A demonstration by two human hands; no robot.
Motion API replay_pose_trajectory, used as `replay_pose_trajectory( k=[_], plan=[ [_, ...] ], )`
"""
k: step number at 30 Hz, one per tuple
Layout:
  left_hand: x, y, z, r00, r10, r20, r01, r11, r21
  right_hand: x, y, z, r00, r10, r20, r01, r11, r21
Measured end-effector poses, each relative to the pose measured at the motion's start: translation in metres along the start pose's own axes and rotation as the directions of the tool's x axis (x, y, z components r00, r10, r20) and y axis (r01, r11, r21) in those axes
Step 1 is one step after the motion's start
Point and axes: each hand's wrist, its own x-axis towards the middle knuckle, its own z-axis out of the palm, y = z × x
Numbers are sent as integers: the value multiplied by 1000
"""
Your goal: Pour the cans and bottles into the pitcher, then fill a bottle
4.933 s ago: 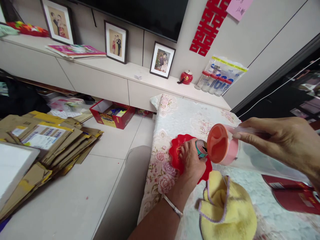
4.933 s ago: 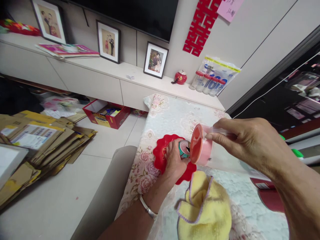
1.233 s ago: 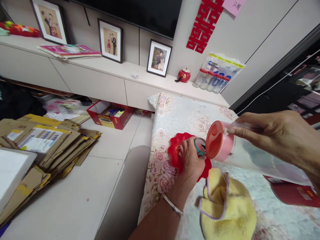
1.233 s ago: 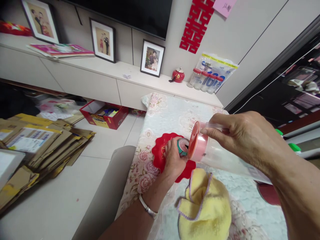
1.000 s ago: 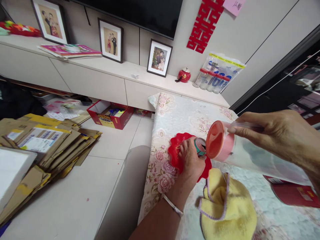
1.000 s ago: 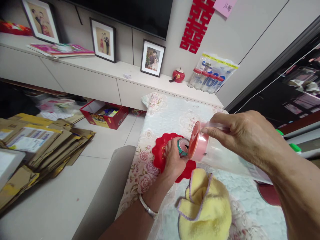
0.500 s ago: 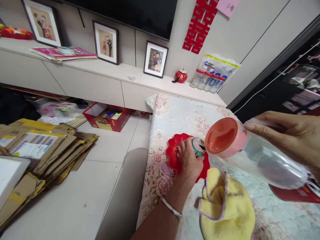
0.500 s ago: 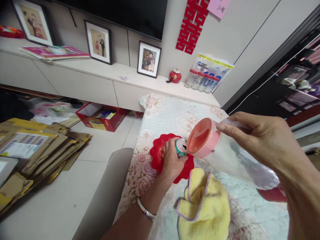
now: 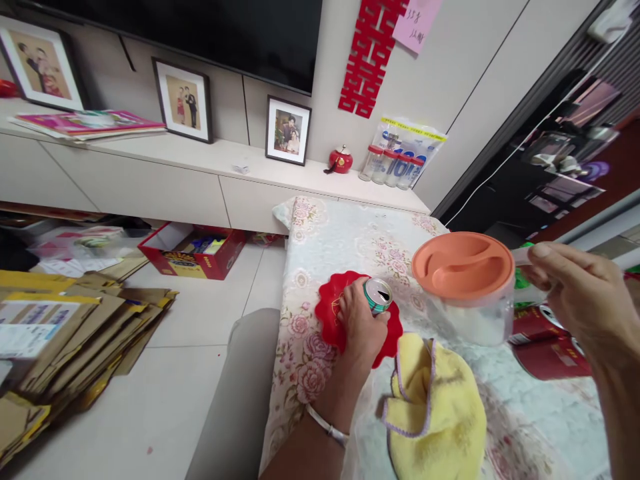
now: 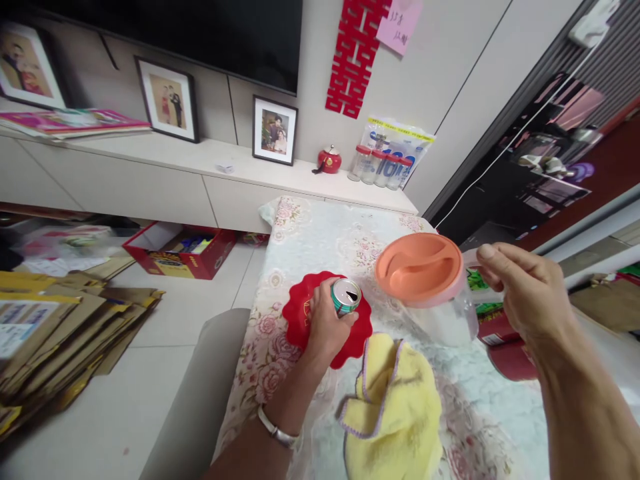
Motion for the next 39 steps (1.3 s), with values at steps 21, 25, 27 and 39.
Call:
replay_pose_trajectory(
  k=[21,25,27,39],
  plan=[
    [4,-8,4,996,81,-47,-79,996,51,-2,103,56,879,290,-378,50,734,678],
    [4,-9,5,995,86,-58,-83,995,58,-1,110,60,882,300,-363,47,710,702],
    [4,-10,5,995,88,-56,-85,995,56,0,113,61,885,304,-353,41,704,709],
    [7,-16,8,990,115,-78,-109,991,75,15,101,77,917,288,-276,-4,699,715]
  ],
)
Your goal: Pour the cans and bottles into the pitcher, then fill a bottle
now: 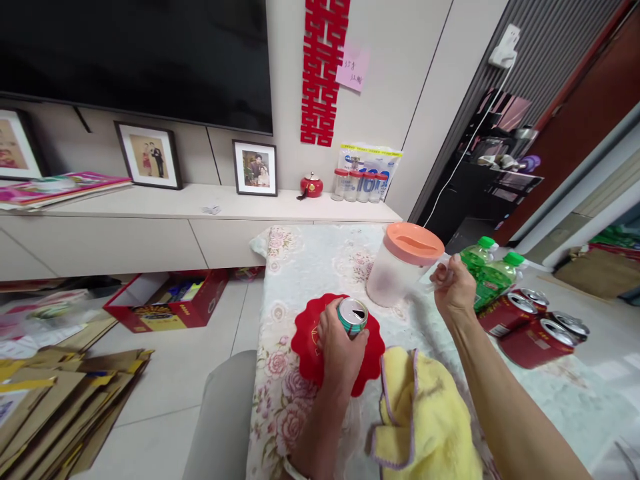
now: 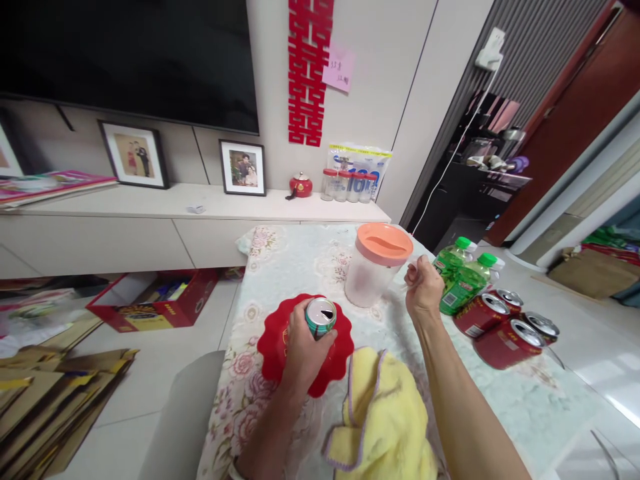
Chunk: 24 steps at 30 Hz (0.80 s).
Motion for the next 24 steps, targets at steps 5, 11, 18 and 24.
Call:
replay_pose_trajectory(
  k=[5,11,18,24],
  plan=[
    [2,-6,0,999,19,36,-18,1000,-12,-7,10,17,996,51,79,-51,999,-6],
    [-1,2,-1,1000,1,-10,-1,1000,-1,-13,9,14,992,83,95,-82,997,-13],
    [2,-6,-1,999,22,37,-22,1000,-11,-16,1,9,994,97,55,-95,995,-29],
    [2,-7,0,1000,5,29,-5,1000,-14,-23,-16,5,998,64,2,-64,997,-52]
  ],
)
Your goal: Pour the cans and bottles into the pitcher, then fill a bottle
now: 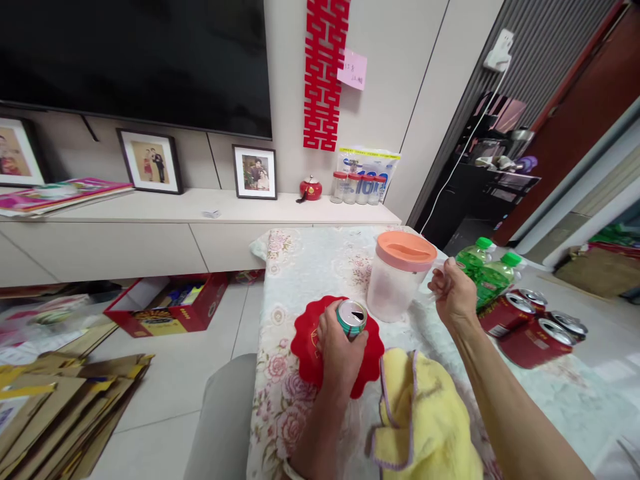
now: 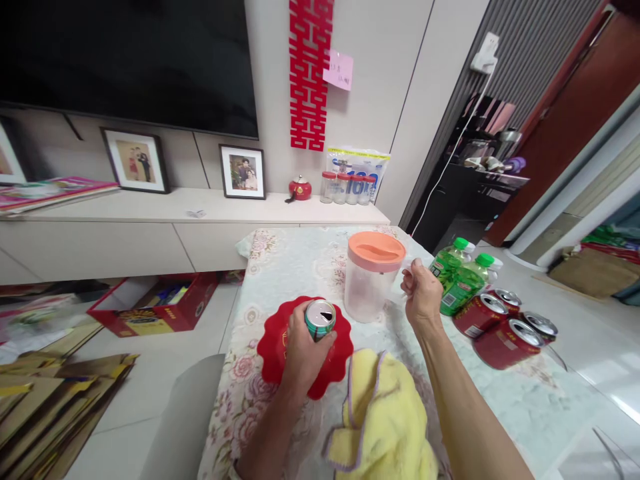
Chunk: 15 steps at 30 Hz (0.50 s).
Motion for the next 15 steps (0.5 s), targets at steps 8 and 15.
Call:
replay_pose_trajectory(
  k=[8,15],
  plan=[
    [-3,13,-5,1000,-28,1,28,999,20,-18,-16,-27,997,-43,-58,41,999,-25],
    [-3,13,-4,999,15,-30,-15,1000,15,-20,-15,-37,997,-62,-42,60,996,-59]
  ],
)
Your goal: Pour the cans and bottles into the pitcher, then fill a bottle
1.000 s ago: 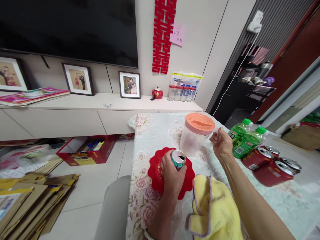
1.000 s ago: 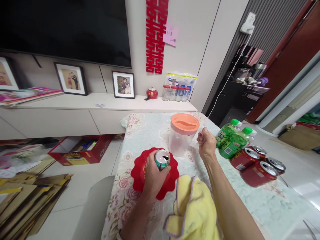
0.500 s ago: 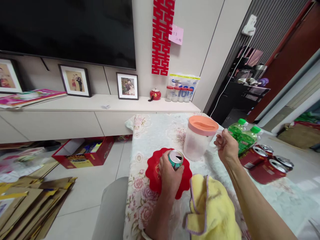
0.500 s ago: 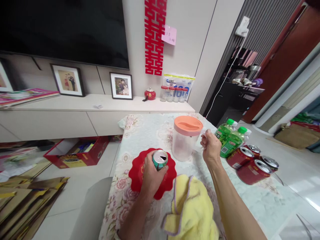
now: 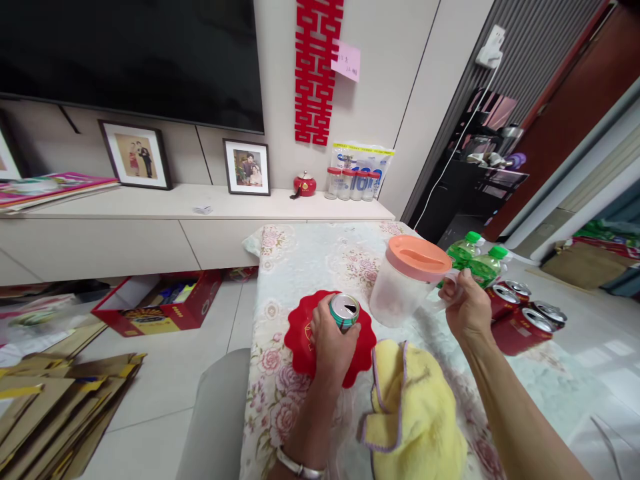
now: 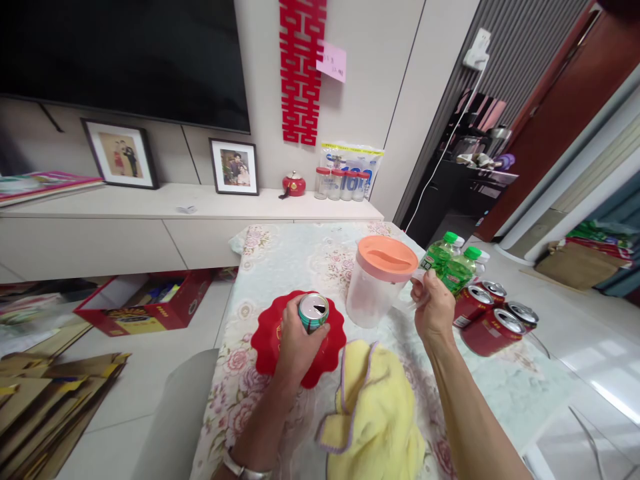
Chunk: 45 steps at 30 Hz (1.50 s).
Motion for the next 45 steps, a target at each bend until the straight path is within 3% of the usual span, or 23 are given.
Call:
replay_pose_trajectory(
  k=[5,8,13,16,19,22,25,29,34,37,41,43,45],
  plan=[
    [0,1,-1,1000,-18,15,18,1000,-9,0,0,-12,1000,15,-19,-16,998,-67],
    [1,2,-1,1000,-22,22,22,1000,-7,-9,-2,-25,995,22,-99,-33,993,-115],
    [-1,5,-2,998,-61,33,60,998,26,-59,-2,-59,977,32,-209,-89,960,-267],
    [-2,5,-1,997,-70,33,70,997,18,-100,-3,-77,992,103,76,-34,786,-617],
    [-2,4,0,998,-59,22,59,998,4,-130,-2,-83,886,156,436,293,540,-789],
    [-2,4,0,998,-49,33,48,999,21,-141,5,-82,775,121,620,540,381,-750],
    [-2,7,-2,997,-56,46,54,998,44,-138,10,-75,682,91,726,671,317,-670],
    [-2,8,-3,997,-61,53,58,997,57,-132,-5,-52,615,-136,776,781,238,-577],
    [-2,7,-1,998,-57,28,55,997,54,-127,-35,-10,522,-285,804,847,288,-447],
    [-2,6,-1,999,-49,23,48,997,56,-123,-41,16,483,-395,781,873,152,-463],
    [-2,5,0,1000,-28,5,27,998,50,-116,-33,44,405,-556,726,868,-14,-496],
    [-2,4,1,1000,-29,-2,29,999,46,-112,-22,56,367,-574,732,872,-62,-486],
    [-2,5,0,999,-33,4,33,999,43,-107,-7,65,383,-512,769,878,-57,-475]
  ],
)
